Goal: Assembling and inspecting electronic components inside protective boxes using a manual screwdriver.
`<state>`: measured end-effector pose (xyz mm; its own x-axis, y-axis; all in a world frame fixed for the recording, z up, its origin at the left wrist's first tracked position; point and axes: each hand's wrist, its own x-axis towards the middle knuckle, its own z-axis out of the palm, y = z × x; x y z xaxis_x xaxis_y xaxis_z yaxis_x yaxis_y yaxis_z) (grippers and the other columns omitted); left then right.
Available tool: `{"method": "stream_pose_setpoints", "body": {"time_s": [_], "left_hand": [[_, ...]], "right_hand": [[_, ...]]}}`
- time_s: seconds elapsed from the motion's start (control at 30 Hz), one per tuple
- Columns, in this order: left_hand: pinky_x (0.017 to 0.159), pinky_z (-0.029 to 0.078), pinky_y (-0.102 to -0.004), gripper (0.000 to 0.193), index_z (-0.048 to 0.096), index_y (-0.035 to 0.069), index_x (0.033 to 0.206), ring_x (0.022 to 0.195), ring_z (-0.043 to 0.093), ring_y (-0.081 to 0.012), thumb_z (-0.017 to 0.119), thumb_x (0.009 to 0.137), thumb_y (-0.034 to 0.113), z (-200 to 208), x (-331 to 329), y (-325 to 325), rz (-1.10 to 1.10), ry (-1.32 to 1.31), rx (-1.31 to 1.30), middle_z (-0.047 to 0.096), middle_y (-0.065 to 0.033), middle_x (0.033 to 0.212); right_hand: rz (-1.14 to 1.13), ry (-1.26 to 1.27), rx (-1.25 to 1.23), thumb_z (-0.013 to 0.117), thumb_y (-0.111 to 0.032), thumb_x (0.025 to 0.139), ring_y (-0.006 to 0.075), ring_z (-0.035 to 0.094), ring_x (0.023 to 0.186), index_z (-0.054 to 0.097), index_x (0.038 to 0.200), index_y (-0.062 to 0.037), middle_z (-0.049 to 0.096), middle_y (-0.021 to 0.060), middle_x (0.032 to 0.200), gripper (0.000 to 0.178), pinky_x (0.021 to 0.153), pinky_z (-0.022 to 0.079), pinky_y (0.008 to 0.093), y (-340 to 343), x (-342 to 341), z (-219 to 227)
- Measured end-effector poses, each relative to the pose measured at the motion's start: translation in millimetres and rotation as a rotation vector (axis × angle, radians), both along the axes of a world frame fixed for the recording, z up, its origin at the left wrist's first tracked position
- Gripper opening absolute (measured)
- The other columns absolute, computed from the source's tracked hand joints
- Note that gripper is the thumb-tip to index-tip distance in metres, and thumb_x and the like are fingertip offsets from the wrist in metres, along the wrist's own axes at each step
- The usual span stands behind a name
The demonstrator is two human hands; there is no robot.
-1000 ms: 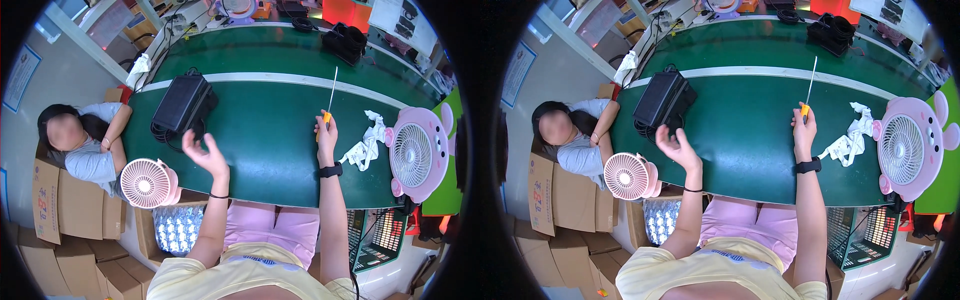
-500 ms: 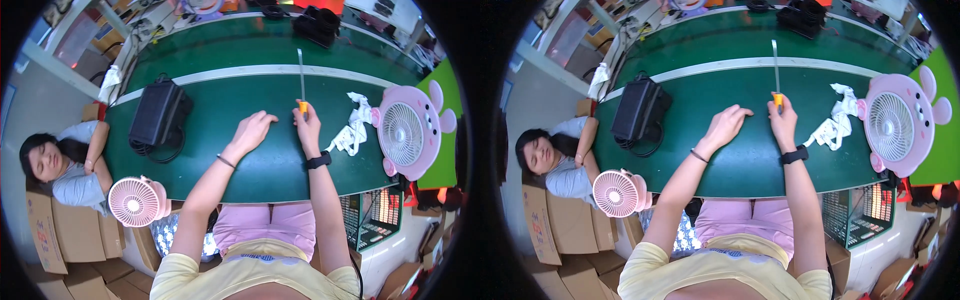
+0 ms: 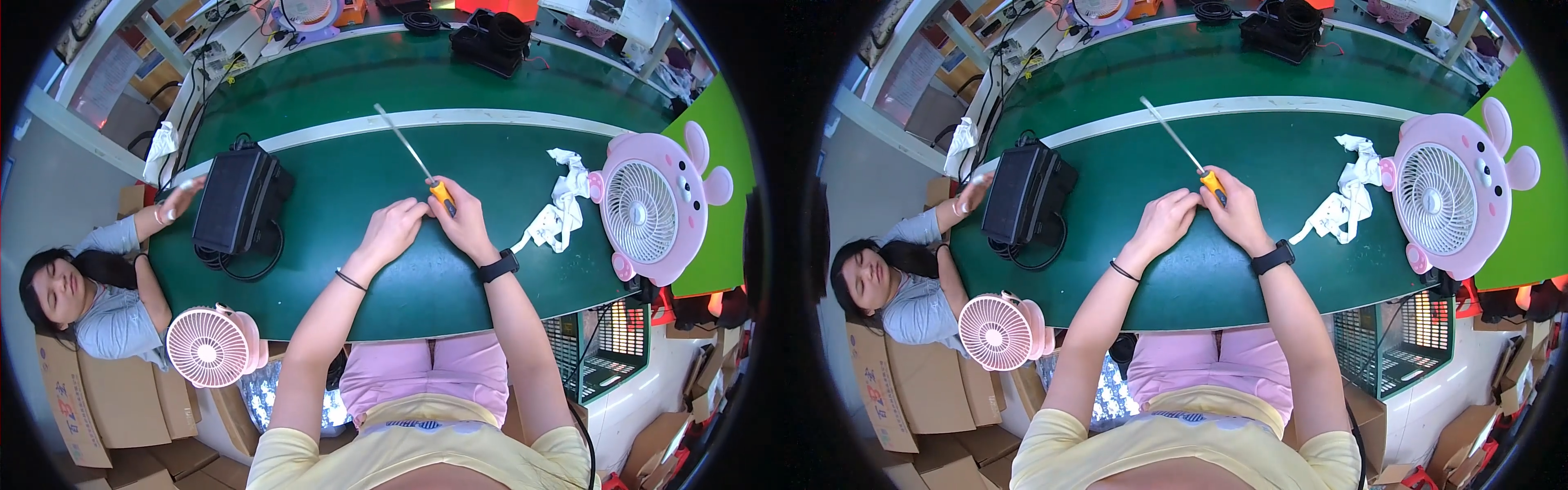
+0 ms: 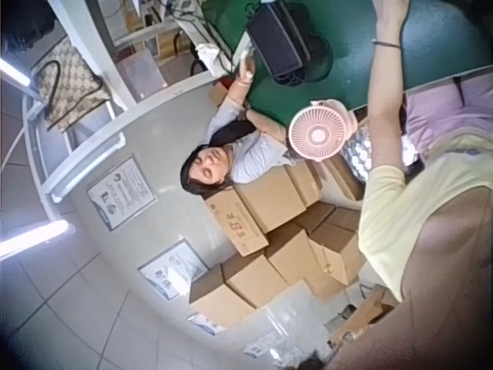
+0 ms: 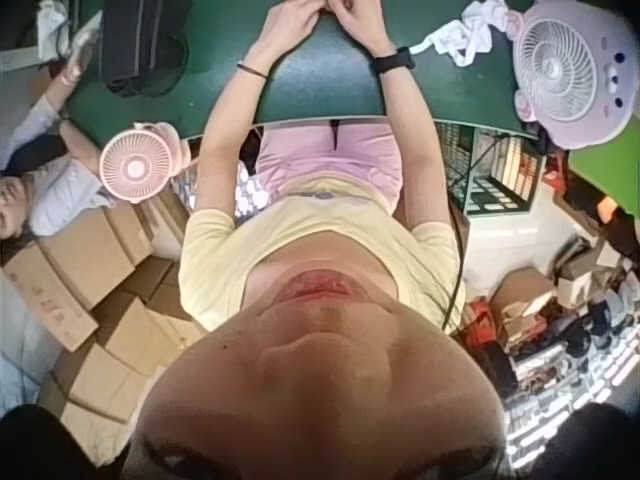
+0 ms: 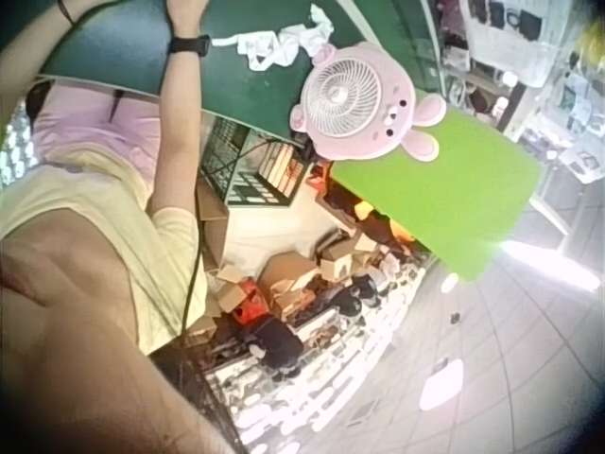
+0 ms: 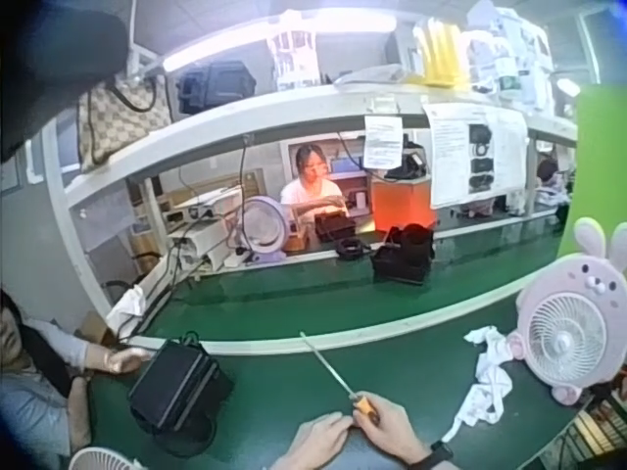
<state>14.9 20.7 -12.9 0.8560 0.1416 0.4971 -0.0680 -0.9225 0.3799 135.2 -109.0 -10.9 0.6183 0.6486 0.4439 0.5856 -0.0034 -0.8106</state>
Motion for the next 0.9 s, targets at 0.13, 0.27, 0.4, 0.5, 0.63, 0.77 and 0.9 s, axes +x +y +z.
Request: {"method": "stream_pose_setpoints", "body": {"time_s": [0.13,0.27,0.4,0.5,0.63,0.77,0.9], "left_hand": [[0.058,0.052,-0.0341,0.014,0.069,0.016,0.084,0.068,0.062,-0.0194,0.072,0.077,0.005,13,-4,-2,-0.273,-0.172,0.129,0.052,-0.0013,0.072],[0.056,0.05,-0.0327,0.011,0.07,0.019,0.079,0.065,0.061,-0.0174,0.072,0.074,0.009,13,-4,-25,-0.398,-0.277,0.112,0.052,0.0008,0.07],[0.057,0.05,-0.031,0.009,0.07,0.018,0.077,0.065,0.061,-0.0171,0.071,0.075,0.01,8,-4,-32,-0.448,-0.285,0.131,0.052,0.0013,0.069],[0.058,0.05,-0.0315,0.008,0.069,0.017,0.077,0.065,0.061,-0.0174,0.071,0.075,0.01,3,-3,-30,-0.45,-0.254,0.11,0.053,0.0008,0.069],[0.058,0.051,-0.0326,0.008,0.068,0.017,0.077,0.065,0.061,-0.0179,0.071,0.075,0.01,2,-3,-31,-0.444,-0.206,0.087,0.053,0.0007,0.071],[0.057,0.051,-0.0328,0.008,0.068,0.017,0.077,0.065,0.061,-0.0184,0.071,0.075,0.01,3,-3,-30,-0.425,-0.205,0.099,0.054,0.0007,0.072],[0.056,0.051,-0.033,0.007,0.068,0.016,0.077,0.065,0.062,-0.0187,0.071,0.076,0.01,1,-2,-30,-0.448,-0.23,0.104,0.054,0.0003,0.072]], "right_hand": [[0.184,0.144,0.008,0.062,-0.015,0.098,0.0212,0.069,0.093,0.055,0.126,-0.003,0.071,0.0132,0.106,0.032,0.085,0.053,0.0317,-5,-3,4],[0.526,0.642,0.092,0.053,-0.017,0.105,0.0133,0.063,0.096,0.048,0.129,-0.0042,0.067,0.0102,0.111,0.028,0.086,0.052,0.0283,-9,-7,4],[0.56,0.652,-0.05,0.054,-0.018,0.105,0.0103,0.06,0.091,0.05,0.128,-0.0058,0.064,0.0068,0.101,0.027,0.082,0.05,0.0247,-15,-6,12],[0.519,0.6,-0.072,0.055,-0.019,0.104,0.0097,0.059,0.089,0.051,0.127,-0.0063,0.062,0.0054,0.098,0.026,0.081,0.05,0.0239,-13,-5,11],[0.53,0.576,-0.117,0.055,-0.02,0.104,0.0096,0.058,0.089,0.052,0.126,-0.0063,0.062,0.0047,0.098,0.026,0.081,0.049,0.0236,-14,-3,14],[0.533,0.593,-0.12,0.056,-0.02,0.104,0.0096,0.057,0.088,0.053,0.124,-0.0056,0.061,0.0041,0.099,0.025,0.081,0.049,0.0234,-13,-3,14],[0.536,0.619,-0.08,0.058,-0.02,0.103,0.011,0.058,0.086,0.053,0.124,-0.0066,0.063,0.0043,0.097,0.026,0.08,0.05,0.0243,-12,-3,12]]}}
